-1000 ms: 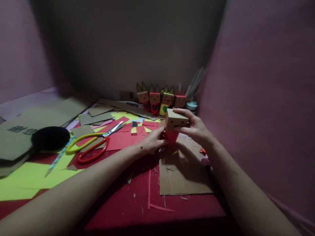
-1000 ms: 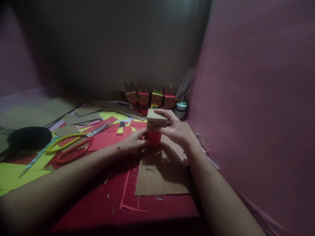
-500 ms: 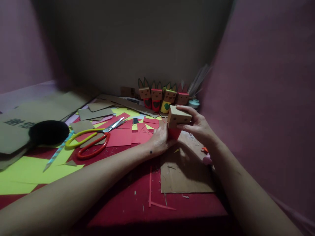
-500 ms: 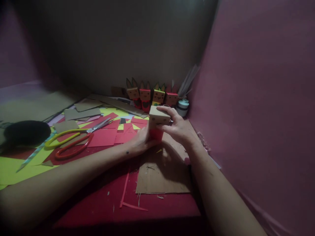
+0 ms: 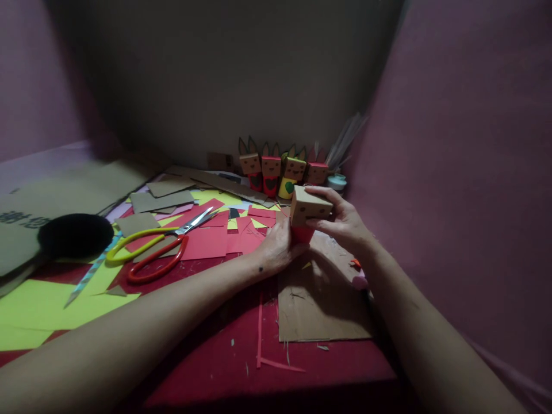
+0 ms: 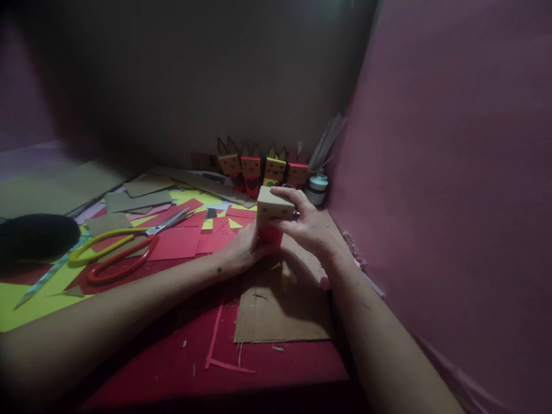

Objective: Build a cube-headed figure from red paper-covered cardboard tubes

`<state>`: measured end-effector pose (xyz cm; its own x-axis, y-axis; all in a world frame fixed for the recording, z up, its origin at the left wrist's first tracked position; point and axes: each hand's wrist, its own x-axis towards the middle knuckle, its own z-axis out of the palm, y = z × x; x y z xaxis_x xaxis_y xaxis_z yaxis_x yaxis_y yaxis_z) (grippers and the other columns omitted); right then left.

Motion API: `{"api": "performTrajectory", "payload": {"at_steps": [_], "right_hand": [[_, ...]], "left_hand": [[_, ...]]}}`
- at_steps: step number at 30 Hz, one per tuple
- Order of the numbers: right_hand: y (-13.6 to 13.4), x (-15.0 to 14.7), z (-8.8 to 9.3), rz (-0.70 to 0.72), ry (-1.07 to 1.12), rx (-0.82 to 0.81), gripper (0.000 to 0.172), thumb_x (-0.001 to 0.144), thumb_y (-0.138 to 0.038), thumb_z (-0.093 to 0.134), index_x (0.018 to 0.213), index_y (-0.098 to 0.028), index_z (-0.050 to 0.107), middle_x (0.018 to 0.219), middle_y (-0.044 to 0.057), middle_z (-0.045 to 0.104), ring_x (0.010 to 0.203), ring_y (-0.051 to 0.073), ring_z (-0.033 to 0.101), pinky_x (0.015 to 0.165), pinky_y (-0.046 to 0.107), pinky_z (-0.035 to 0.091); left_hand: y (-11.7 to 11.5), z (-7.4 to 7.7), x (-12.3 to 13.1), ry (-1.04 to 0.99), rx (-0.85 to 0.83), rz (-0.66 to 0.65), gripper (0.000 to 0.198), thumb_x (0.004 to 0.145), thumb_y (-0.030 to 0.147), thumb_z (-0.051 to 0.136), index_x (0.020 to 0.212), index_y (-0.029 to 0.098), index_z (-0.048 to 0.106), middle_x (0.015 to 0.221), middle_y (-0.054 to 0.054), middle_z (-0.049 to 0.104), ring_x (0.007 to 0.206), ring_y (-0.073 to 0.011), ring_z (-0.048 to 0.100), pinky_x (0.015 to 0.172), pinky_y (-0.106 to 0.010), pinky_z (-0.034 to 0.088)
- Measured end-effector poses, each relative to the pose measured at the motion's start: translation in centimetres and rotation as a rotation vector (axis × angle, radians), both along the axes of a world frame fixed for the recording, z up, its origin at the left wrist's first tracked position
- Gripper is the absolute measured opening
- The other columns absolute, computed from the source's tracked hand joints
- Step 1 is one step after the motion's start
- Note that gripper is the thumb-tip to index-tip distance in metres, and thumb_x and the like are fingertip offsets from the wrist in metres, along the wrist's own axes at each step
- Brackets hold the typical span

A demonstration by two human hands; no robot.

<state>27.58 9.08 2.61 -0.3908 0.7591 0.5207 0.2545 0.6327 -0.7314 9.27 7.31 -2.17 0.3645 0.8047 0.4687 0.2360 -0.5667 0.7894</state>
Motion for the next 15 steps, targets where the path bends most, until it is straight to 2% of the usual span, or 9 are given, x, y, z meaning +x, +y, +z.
{"api": "performTrajectory", "payload": {"at_steps": [5,10,15], "right_hand": [[0.03,-0.06,-0.01,0.012,0.013,-0.015,0.061,0.074,-0.025,0.075,0.132,-0.035,0.059,0.132,0.002,0.059,0.116,0.026,0.059,0.099,0.043,0.051],[-0.22,-0.19,0.16,0.08,0.062,-0.065,0.063,0.075,-0.026,0.077,0.134,-0.034,0.056,0.137,0.003,0.058,0.121,0.026,0.057,0.104,0.044,0.049],[-0.62,-0.33,0.69,0.156,0.17,-0.121,0.094,0.071,-0.026,0.078,0.151,-0.041,0.032,0.139,0.001,0.056,0.125,0.027,0.056,0.106,0.045,0.047]], "left_hand": [[0.09,-0.16,-0.1,0.057,0.019,0.013,0.064,0.079,0.027,0.067,0.138,0.023,0.045,0.132,-0.014,0.058,0.121,-0.039,0.053,0.1,-0.059,0.044],[0.36,-0.78,-0.16,0.168,0.055,0.112,0.075,0.074,0.03,0.072,0.141,0.018,0.041,0.134,-0.019,0.055,0.121,-0.0415,0.052,0.098,-0.061,0.044],[0.26,-0.29,-0.26,0.129,0.022,0.058,0.072,0.074,0.032,0.072,0.139,0.021,0.043,0.132,-0.015,0.058,0.12,-0.0396,0.054,0.096,-0.055,0.046]]}}
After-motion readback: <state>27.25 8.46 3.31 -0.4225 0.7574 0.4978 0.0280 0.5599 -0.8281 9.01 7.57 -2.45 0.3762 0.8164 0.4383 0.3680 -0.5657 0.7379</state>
